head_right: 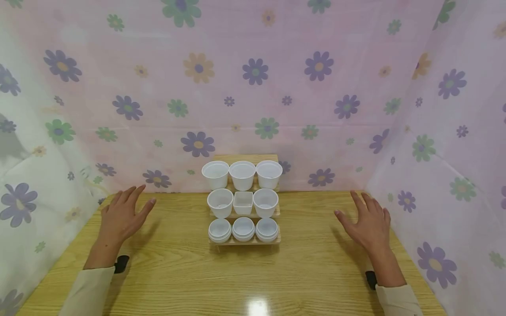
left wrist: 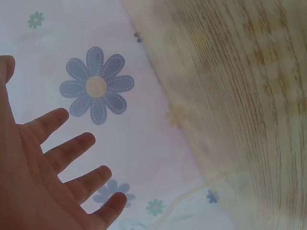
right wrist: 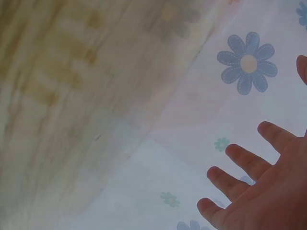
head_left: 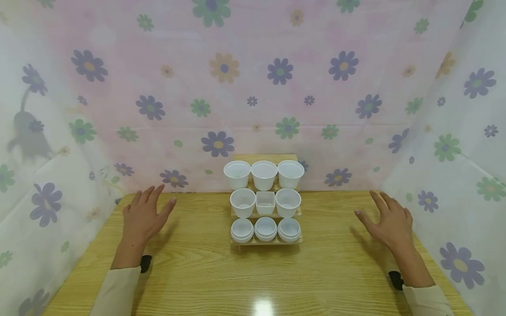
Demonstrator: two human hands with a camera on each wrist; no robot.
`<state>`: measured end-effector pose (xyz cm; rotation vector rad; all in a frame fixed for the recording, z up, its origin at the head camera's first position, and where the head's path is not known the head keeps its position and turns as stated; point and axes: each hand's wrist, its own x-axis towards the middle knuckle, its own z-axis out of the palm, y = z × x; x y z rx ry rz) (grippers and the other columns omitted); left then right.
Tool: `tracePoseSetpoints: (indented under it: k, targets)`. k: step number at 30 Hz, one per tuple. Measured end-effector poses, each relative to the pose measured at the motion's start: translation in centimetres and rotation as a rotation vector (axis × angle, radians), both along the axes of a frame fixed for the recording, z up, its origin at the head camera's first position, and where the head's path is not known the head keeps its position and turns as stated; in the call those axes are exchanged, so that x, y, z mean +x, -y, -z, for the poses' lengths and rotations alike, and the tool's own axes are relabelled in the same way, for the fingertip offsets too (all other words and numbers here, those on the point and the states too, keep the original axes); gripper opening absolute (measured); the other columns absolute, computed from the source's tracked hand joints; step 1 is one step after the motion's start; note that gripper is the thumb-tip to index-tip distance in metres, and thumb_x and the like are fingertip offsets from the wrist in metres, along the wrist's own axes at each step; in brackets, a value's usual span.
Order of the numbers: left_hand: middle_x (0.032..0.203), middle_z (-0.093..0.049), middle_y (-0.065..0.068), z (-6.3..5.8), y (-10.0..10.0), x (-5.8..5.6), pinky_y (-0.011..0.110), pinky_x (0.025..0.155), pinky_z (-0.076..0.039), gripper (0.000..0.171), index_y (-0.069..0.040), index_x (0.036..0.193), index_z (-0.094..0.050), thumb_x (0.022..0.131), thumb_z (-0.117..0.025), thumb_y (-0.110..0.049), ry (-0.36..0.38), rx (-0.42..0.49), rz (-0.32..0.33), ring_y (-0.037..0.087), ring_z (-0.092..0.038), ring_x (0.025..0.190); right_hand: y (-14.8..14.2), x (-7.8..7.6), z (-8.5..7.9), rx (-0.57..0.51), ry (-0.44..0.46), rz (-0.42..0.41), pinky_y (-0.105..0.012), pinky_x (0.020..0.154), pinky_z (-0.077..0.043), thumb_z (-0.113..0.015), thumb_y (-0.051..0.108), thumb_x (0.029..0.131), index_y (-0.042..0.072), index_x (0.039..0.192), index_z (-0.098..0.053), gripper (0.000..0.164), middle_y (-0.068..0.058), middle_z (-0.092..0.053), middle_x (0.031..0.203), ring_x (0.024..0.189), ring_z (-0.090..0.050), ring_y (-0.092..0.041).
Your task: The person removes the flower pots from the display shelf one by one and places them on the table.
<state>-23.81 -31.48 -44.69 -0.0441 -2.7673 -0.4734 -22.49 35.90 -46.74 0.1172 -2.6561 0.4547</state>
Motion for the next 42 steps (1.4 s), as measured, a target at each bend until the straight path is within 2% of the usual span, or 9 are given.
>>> tracePoseSetpoints:
  k: [7, 10, 15, 21, 28, 33, 42]
  targets:
    - [0.157, -0.044, 0.030, 0.1, -0.5, -0.2, 0.083, 0.101, -0.031, 0.073, -0.007, 0.161, -0.044, 0.109, -0.049, -0.059, -0.058, 0.026, 0.021, 0.057, -0.039, 0.141, 0.3, -0.1, -0.2, -0.009, -0.045, -0.025, -0.081, 0.099, -0.032, -0.071, 0.052, 0.098, 0.009, 0.162, -0.043, 0.081, -0.034, -0.047, 0.153, 0.129, -0.048, -0.059]
    - [0.154, -0.047, 0.031, 0.0, -0.8, -0.3, 0.080, 0.100, -0.038, 0.071, -0.005, 0.158, -0.047, 0.109, -0.050, -0.056, -0.079, 0.040, 0.043, 0.057, -0.045, 0.136, 0.4, -0.3, -0.3, -0.002, -0.097, -0.044, -0.078, 0.092, -0.040, -0.074, 0.048, 0.096, 0.007, 0.158, -0.048, 0.079, -0.034, -0.052, 0.148, 0.121, -0.055, -0.059]
    - [0.155, -0.047, 0.031, -0.2, -1.4, -0.5, 0.078, 0.102, -0.039, 0.070, -0.004, 0.158, -0.046, 0.110, -0.048, -0.056, -0.044, 0.108, 0.077, 0.059, -0.046, 0.134, 1.0, -0.3, -0.6, -0.029, -0.157, -0.098, -0.072, 0.081, -0.048, -0.079, 0.040, 0.094, 0.004, 0.155, -0.052, 0.075, -0.031, -0.057, 0.143, 0.113, -0.060, -0.057]
    - [0.155, -0.045, 0.030, -0.6, -2.2, -0.6, 0.078, 0.101, -0.038, 0.072, -0.006, 0.160, -0.043, 0.110, -0.046, -0.058, 0.008, 0.155, 0.091, 0.058, -0.046, 0.134, 1.6, -0.2, -1.1, -0.061, -0.183, -0.133, -0.072, 0.081, -0.048, -0.079, 0.036, 0.094, 0.004, 0.154, -0.053, 0.073, -0.031, -0.058, 0.140, 0.114, -0.060, -0.057]
    - [0.153, -0.047, 0.029, -0.7, -3.0, -0.6, 0.074, 0.103, -0.041, 0.071, -0.004, 0.160, -0.042, 0.112, -0.045, -0.055, 0.022, 0.212, 0.128, 0.055, -0.049, 0.134, 2.2, 0.0, -1.4, -0.082, -0.163, -0.143, -0.075, 0.085, -0.046, -0.080, 0.036, 0.094, 0.004, 0.154, -0.054, 0.073, -0.031, -0.058, 0.141, 0.117, -0.058, -0.058]
    - [0.148, -0.052, 0.027, -0.5, -3.6, -0.4, 0.071, 0.103, -0.043, 0.068, -0.004, 0.158, -0.045, 0.112, -0.045, -0.054, 0.022, 0.249, 0.150, 0.050, -0.051, 0.133, 2.9, 0.1, -1.8, -0.094, -0.195, -0.180, -0.075, 0.088, -0.045, -0.082, 0.033, 0.092, 0.004, 0.152, -0.056, 0.072, -0.031, -0.059, 0.138, 0.116, -0.058, -0.057]
    - [0.145, -0.056, 0.025, -0.1, -5.0, -0.4, 0.065, 0.102, -0.048, 0.062, -0.005, 0.157, -0.047, 0.113, -0.047, -0.049, 0.045, 0.347, 0.235, 0.046, -0.056, 0.129, 4.3, 0.8, -2.7, -0.094, -0.208, -0.217, -0.075, 0.092, -0.044, -0.084, 0.033, 0.091, 0.004, 0.150, -0.058, 0.071, -0.030, -0.061, 0.136, 0.117, -0.058, -0.056]
